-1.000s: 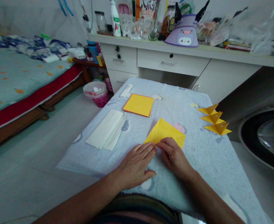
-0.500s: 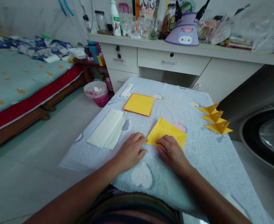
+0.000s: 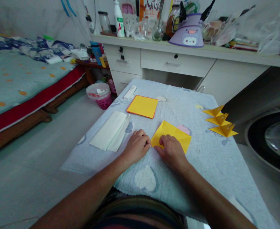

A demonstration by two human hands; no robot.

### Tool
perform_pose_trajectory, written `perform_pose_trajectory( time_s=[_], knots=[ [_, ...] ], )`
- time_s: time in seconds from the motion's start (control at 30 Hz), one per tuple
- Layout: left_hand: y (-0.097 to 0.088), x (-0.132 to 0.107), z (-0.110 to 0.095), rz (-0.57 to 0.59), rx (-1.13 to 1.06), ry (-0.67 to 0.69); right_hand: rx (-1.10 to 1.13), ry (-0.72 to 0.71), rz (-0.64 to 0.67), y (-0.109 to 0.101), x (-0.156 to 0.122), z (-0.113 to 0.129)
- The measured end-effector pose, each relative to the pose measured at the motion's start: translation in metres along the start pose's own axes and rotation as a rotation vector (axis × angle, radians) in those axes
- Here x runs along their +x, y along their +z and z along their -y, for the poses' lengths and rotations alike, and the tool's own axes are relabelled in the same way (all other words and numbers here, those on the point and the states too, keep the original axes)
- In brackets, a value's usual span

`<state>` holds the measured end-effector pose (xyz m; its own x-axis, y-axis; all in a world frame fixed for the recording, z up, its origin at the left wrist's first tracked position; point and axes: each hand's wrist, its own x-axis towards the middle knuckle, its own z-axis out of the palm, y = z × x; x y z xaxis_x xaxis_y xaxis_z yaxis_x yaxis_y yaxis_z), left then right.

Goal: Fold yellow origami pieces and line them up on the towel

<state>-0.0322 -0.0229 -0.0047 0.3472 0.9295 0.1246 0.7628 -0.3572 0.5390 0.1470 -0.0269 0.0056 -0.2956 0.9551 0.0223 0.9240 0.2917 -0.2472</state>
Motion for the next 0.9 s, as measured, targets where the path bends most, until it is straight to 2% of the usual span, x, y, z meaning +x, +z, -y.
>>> perform_pose_trajectory(
  time_s=[0.2,0.33,0.5,0.9],
  knots=[
    [0.003,0.001,0.001,-0.004,0.024,-0.012,-0.025,0.030,-0.016,0.002,-0.001,0.004],
    [0.005,0.001,0.002,-0.020,0.043,-0.008,-0.007,-0.029,-0.066,0.005,-0.004,0.005],
    [0.006,0.001,0.002,-0.029,0.057,-0.021,0.118,-0.084,-0.094,0.011,-0.003,0.005],
    [0.002,0.003,0.004,0.003,0.046,-0.023,0.112,0.030,-0.050,0.013,0.005,0.009]
  ],
)
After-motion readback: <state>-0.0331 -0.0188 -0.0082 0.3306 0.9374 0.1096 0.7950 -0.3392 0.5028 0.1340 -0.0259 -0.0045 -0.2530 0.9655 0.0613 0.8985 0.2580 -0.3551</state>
